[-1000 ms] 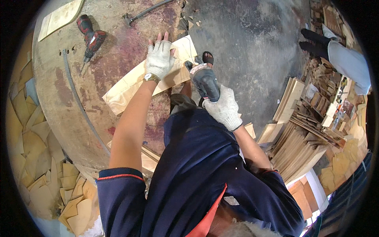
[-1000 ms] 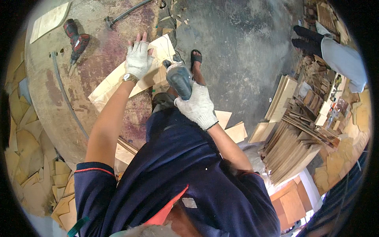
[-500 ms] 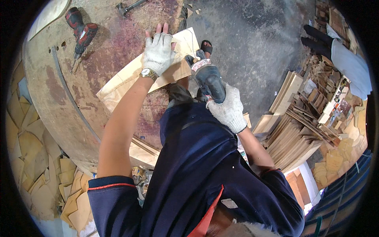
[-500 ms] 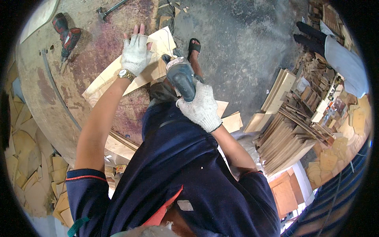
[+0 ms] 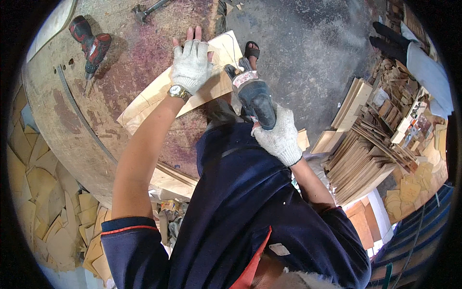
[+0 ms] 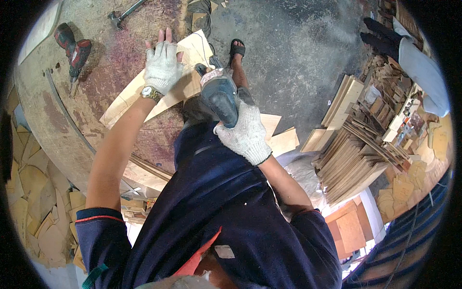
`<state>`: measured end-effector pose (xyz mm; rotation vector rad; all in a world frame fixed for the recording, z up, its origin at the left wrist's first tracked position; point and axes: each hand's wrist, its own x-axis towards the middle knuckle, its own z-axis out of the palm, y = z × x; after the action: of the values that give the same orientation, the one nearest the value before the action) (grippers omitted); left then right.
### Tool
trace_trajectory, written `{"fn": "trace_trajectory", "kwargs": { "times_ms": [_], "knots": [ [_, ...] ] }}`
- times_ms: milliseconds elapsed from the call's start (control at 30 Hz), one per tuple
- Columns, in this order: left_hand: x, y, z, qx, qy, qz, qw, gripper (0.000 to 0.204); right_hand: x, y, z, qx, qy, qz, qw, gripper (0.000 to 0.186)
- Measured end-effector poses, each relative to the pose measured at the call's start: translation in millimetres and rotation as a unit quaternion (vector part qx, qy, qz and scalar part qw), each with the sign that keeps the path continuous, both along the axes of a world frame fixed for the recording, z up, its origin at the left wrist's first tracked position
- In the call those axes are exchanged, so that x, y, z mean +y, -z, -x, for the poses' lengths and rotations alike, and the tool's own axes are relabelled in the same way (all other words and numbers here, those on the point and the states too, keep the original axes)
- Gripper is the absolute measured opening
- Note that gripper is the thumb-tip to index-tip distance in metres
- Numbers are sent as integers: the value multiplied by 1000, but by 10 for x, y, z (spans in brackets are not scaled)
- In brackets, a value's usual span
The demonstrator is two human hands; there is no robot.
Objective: The person uses a handheld power tool to carve and shape a piece of wood on a workbench. They repeatedly adjust the wood's position and continue carving along its edges. The person then places the carved wood aside and picks up a different piece of wood.
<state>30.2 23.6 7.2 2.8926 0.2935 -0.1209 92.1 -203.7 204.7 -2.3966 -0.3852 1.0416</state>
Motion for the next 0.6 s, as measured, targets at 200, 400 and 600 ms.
{"fn": "trace_trajectory", "kwargs": {
  "times_ms": [200,400,600],
  "knots": [
    [1,-18,3,16,-4,16,1000,47,15,-23,-37,14,-1,5,1000,39],
    [5,22,4,-1,9,-18,1000,41,-22,57,-22,-1,-21,-2,1000,43],
    [-1,17,-7,27,2,-1,1000,47,-55,86,-21,46,-5,5,999,50]
  ]
}}
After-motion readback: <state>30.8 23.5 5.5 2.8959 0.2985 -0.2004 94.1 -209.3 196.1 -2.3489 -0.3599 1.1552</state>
